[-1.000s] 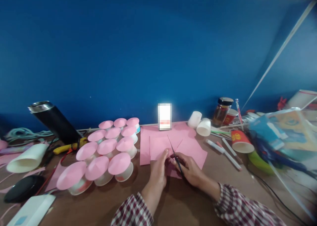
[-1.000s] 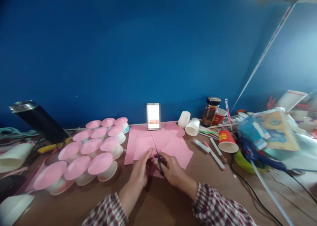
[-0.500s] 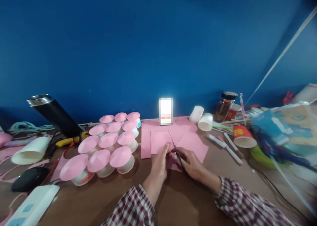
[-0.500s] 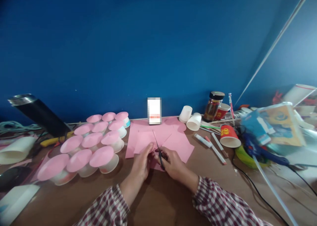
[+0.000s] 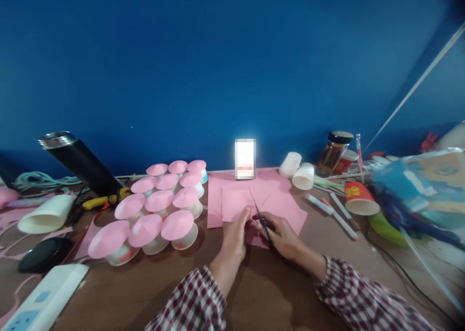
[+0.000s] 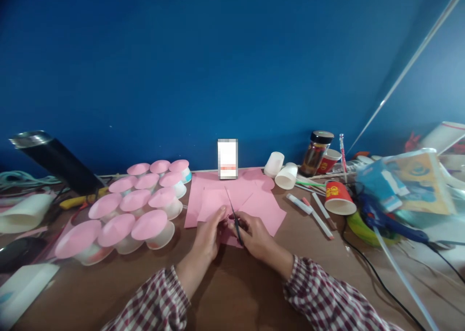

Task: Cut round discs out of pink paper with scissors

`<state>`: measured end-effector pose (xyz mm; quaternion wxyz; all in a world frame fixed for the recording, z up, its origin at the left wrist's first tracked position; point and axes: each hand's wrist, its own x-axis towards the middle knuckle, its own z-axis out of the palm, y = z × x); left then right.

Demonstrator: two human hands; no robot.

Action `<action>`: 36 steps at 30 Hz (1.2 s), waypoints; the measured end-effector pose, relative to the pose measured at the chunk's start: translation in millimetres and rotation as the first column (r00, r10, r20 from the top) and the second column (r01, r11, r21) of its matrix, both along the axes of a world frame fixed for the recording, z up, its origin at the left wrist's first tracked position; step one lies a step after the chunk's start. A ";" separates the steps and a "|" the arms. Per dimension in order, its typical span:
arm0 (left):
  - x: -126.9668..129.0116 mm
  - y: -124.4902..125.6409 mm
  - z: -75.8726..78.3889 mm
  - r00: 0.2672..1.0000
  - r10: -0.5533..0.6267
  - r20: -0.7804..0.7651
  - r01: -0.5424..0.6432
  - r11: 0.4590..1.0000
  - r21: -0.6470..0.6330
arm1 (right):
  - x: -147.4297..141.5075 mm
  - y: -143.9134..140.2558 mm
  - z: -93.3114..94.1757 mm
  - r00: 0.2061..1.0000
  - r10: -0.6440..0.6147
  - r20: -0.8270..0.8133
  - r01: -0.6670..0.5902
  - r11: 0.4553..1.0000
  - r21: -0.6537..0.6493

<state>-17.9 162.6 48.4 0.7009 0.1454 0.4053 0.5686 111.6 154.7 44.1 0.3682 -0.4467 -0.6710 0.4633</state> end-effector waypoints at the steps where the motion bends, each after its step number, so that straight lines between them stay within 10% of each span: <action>1: -0.1 0.0 -0.4 1.000 0.002 0.001 -0.002 1.000 0.001 | 0.0 0.0 0.1 1.000 -0.001 0.002 0.001 1.000 -0.006; 36: 1.4 1.8 -2.3 0.998 0.065 -0.018 -0.065 0.997 -0.040 | 1.4 0.2 2.3 0.999 0.020 0.031 -0.020 1.000 -0.011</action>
